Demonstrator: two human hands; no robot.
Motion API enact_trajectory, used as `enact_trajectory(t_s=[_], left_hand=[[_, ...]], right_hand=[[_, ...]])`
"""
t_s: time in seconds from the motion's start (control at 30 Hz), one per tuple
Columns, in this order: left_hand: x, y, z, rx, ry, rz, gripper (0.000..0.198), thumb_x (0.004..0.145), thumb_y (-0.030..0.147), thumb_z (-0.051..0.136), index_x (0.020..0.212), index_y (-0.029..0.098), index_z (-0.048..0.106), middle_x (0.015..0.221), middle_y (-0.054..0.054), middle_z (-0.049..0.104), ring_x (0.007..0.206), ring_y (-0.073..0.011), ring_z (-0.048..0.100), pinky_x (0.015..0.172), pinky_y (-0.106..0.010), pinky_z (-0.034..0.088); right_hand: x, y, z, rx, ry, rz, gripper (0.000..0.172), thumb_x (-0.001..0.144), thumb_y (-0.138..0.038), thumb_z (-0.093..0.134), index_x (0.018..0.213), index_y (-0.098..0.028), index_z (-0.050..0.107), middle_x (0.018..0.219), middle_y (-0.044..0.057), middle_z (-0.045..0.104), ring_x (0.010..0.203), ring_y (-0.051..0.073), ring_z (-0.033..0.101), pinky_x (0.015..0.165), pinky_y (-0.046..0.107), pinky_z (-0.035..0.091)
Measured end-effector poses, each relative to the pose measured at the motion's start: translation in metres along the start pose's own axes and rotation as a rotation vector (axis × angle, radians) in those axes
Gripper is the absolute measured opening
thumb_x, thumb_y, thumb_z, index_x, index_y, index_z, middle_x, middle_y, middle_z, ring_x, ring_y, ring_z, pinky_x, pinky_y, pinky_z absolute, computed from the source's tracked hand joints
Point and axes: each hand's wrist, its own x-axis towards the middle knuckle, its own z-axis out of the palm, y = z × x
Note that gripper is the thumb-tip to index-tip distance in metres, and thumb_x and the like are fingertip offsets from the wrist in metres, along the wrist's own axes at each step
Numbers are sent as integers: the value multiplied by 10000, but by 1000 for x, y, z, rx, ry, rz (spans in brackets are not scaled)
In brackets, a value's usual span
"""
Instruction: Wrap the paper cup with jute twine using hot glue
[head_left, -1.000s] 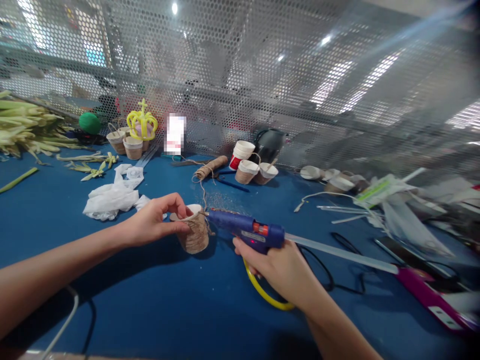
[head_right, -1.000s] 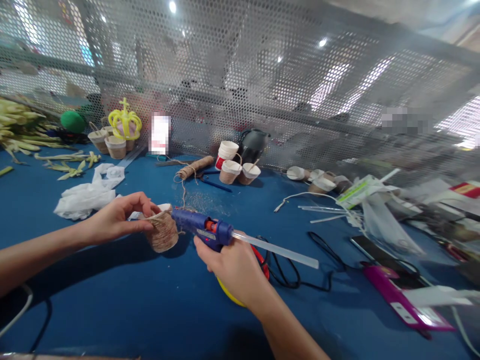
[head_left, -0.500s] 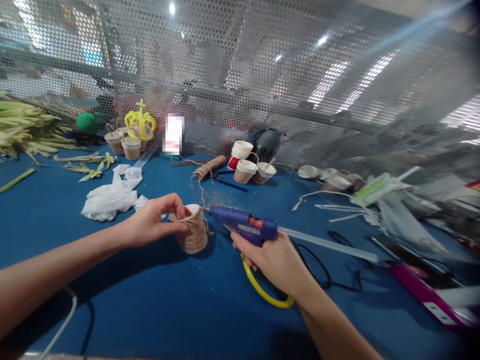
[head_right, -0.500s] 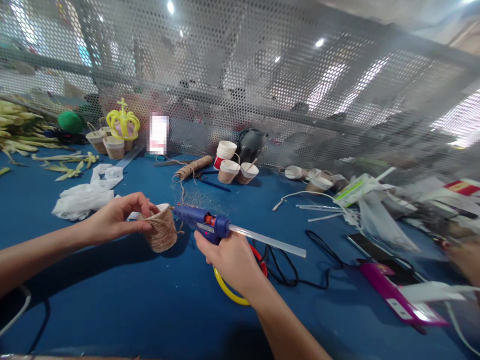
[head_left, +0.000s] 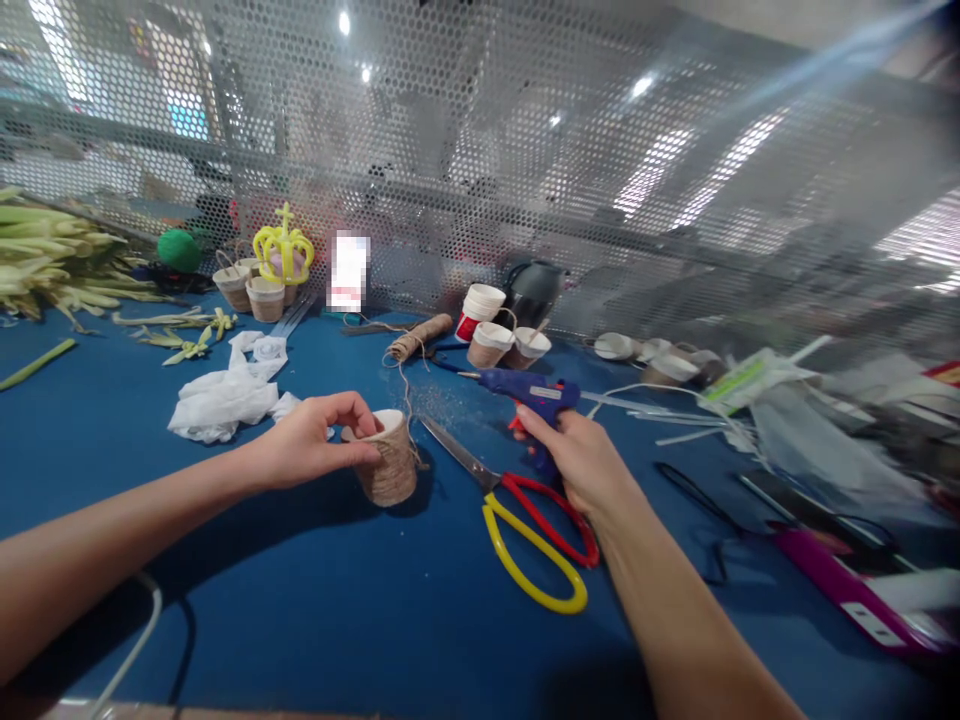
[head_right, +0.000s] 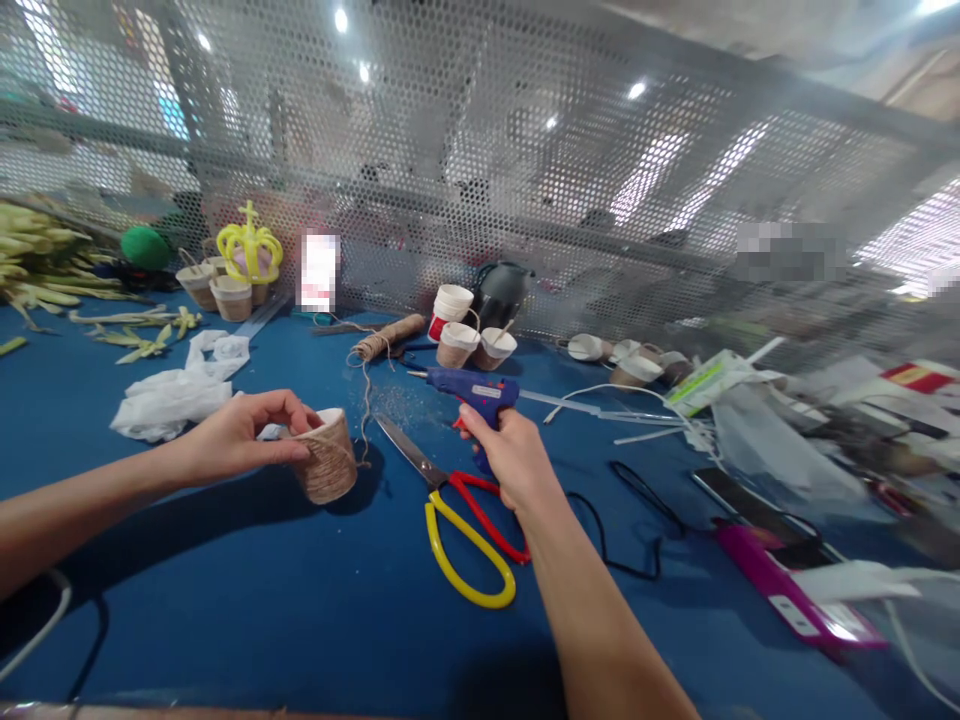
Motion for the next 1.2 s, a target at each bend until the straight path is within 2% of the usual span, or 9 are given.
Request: enact_trajectory(t_s=[0.17, 0.4, 0.53, 0.67, 0.73, 0.8, 0.87, 1.0, 1.2], left_hand=[[-1, 2, 1, 44, -13, -21, 179, 719, 315, 589, 741, 145, 536, 808, -32, 636, 768, -144, 563, 703, -270, 442], [-2, 4, 2, 77, -32, 1, 177, 747, 319, 540, 730, 143, 544, 770, -21, 619, 725, -136, 541, 681, -256, 429], [-2, 5, 4, 98, -27, 8, 148, 757, 283, 505, 723, 142, 534, 762, -19, 605, 712, -132, 531, 668, -251, 426], [-3, 6, 5, 102, -10, 1, 126, 753, 262, 504, 716, 143, 519, 786, -24, 604, 728, -134, 531, 672, -252, 428], [-3, 5, 5, 98, -7, 8, 129, 754, 263, 507, 711, 143, 520, 779, -22, 605, 720, -132, 531, 670, -250, 429], [-3, 4, 5, 91, -10, 19, 133, 759, 266, 508, 713, 141, 522, 768, -21, 604, 709, -128, 531, 671, -248, 429], [-3, 4, 6, 86, -14, 31, 133, 761, 264, 511, 717, 139, 523, 779, -25, 608, 715, -129, 537, 681, -248, 432], [-4, 5, 7, 86, -37, 87, 124, 758, 250, 523, 731, 131, 541, 850, -55, 624, 770, -148, 560, 723, -265, 440], [-6, 8, 6, 136, -72, 195, 97, 760, 217, 521, 721, 132, 547, 867, -71, 634, 801, -159, 569, 746, -281, 437]], right_hand=[[17, 17, 0, -153, 1, 30, 291, 718, -405, 548, 565, -159, 517, 471, 7, 534, 391, 102, 488, 425, 256, 416], [30, 26, -1, -396, -4, -31, 352, 720, -358, 544, 417, -200, 458, 369, -1, 474, 353, 127, 466, 427, 285, 377], [31, 25, -4, -521, 98, -133, 388, 654, -315, 616, 360, -237, 375, 362, -8, 390, 484, 188, 509, 499, 317, 373], [7, 4, 6, -549, 158, -294, 202, 691, -336, 591, 554, -210, 511, 668, 77, 551, 766, 244, 540, 668, 366, 403], [-15, -11, 18, -512, 51, -395, 195, 714, -394, 583, 714, -200, 564, 794, 56, 585, 762, 198, 543, 689, 333, 422], [-36, -23, 32, -410, -205, -520, 235, 720, -394, 598, 833, -190, 566, 844, 48, 593, 746, 174, 542, 672, 313, 437], [-52, -30, 44, -414, -302, -600, 267, 678, -351, 660, 857, -184, 554, 851, 46, 585, 758, 176, 533, 669, 308, 437], [-61, -30, 53, -396, -296, -658, 60, 758, -225, 593, 760, -185, 549, 777, 27, 573, 778, 170, 523, 703, 301, 421], [-61, -32, 43, -275, -289, -622, 123, 829, -245, 495, 724, -200, 541, 721, 1, 574, 703, 139, 538, 657, 257, 421]])
